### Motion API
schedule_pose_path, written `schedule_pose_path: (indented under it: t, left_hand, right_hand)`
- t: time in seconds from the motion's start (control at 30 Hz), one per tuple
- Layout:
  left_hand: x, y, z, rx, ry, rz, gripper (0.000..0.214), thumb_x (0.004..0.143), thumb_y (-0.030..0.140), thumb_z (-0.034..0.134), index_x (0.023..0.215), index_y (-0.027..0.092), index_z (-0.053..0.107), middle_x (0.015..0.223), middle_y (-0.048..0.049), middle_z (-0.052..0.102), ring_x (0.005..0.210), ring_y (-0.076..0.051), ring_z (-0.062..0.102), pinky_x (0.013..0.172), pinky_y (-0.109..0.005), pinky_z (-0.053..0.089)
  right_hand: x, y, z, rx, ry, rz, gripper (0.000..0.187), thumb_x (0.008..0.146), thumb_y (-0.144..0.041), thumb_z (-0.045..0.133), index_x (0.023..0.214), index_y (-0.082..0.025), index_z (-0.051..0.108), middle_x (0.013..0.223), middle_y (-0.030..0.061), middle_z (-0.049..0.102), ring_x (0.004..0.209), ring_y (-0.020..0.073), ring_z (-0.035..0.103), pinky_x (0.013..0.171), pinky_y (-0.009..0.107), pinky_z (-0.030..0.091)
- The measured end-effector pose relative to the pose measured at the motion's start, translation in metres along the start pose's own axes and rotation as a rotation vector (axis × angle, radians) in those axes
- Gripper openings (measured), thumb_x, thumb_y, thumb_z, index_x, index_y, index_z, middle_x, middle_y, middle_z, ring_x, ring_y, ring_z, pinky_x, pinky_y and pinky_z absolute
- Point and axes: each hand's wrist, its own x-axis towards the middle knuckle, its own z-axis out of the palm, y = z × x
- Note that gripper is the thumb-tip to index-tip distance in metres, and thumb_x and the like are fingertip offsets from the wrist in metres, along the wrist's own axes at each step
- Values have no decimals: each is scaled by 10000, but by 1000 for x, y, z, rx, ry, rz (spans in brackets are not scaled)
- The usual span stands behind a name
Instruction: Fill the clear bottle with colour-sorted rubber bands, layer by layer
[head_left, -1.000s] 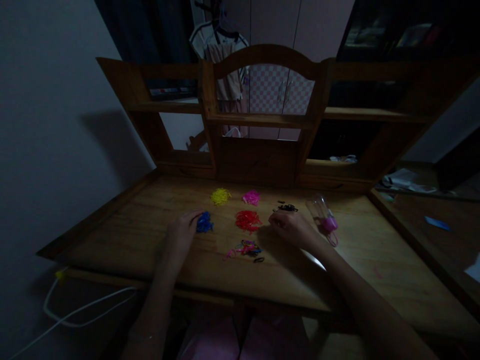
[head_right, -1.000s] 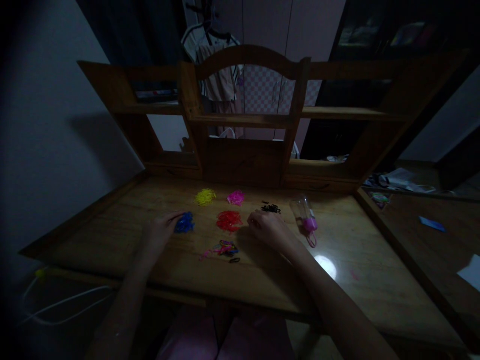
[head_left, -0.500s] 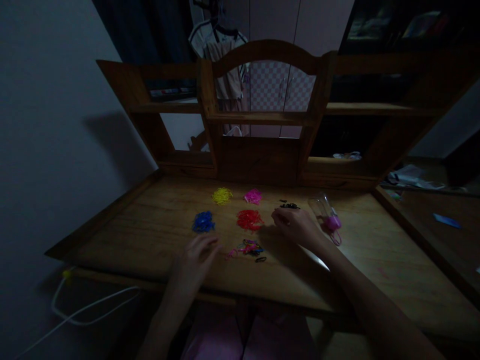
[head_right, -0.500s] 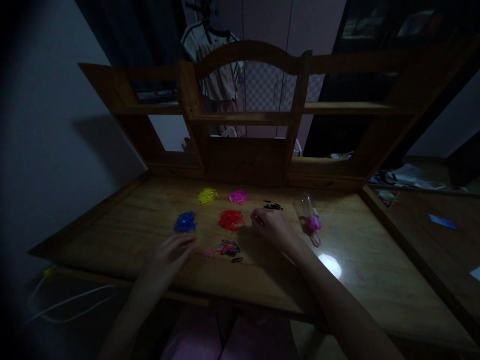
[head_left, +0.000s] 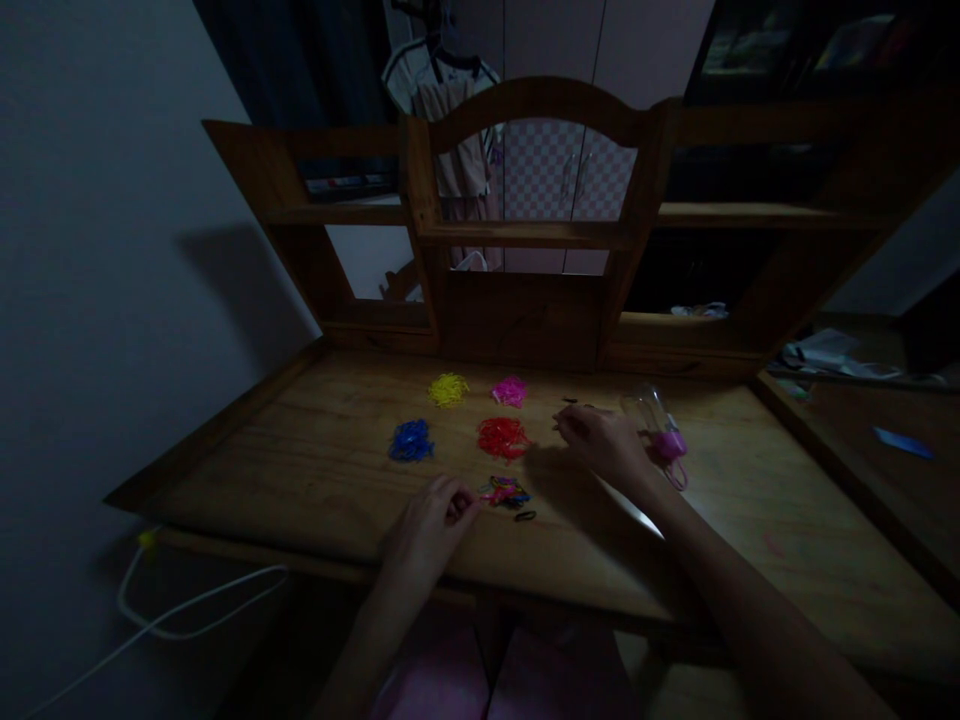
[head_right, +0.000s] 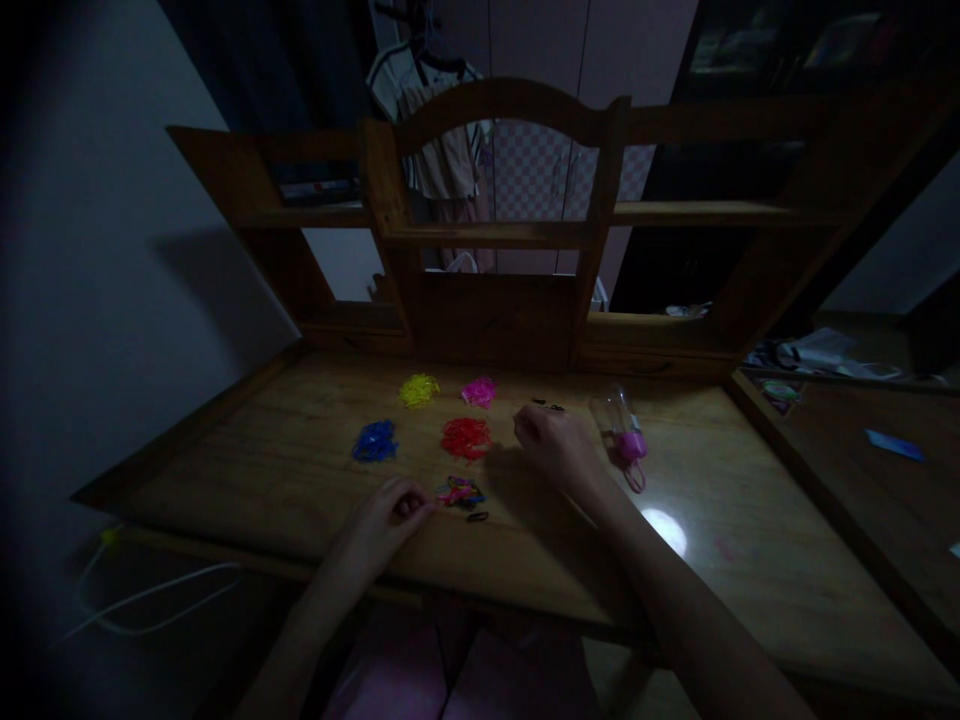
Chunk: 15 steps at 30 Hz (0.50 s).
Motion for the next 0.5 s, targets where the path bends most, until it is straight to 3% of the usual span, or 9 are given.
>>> schedule_pose_path:
  t: [0.17, 0.27, 0.4, 0.5]
  left_hand:
    - [-2, 9, -5, 89, -44, -28, 88, 797, 201, 572, 747, 181, 641, 763, -30, 647, 677, -155, 600, 632, -253, 430]
    - [16, 8, -21, 79, -84, -34, 66, 760, 187, 593, 752, 177, 658, 701, -19, 661, 634, -150, 600, 593, -238, 420]
    - [89, 13, -47, 57, 7, 146, 112, 758, 243, 630, 817, 166, 686, 762, -28, 687, 696, -150, 622, 610, -226, 422]
    - [155, 23, -44, 77, 10, 273, 88, 722, 201, 666, 781, 141, 691, 744, -35, 685, 687, -142, 616, 617, -221, 416]
  right_hand:
    - [1, 3, -6, -29, 45, 55, 216, 912, -300, 487, 846, -206, 670, 698, 37, 694, 573, 158, 610, 542, 255, 305]
    - [3, 3, -12, -31, 80, 81, 238, 926, -320, 478, 850, -205, 672, 678, 29, 690, 570, 156, 611, 548, 253, 308]
    - [4, 3, -16, -51, 111, 120, 262, 932, -344, 474, 831, -202, 669, 667, 34, 684, 583, 163, 620, 561, 253, 314]
    - [5, 5, -15, -52, 103, 130, 277, 934, -351, 467, 807, -199, 661, 670, 38, 687, 570, 160, 615, 552, 256, 305]
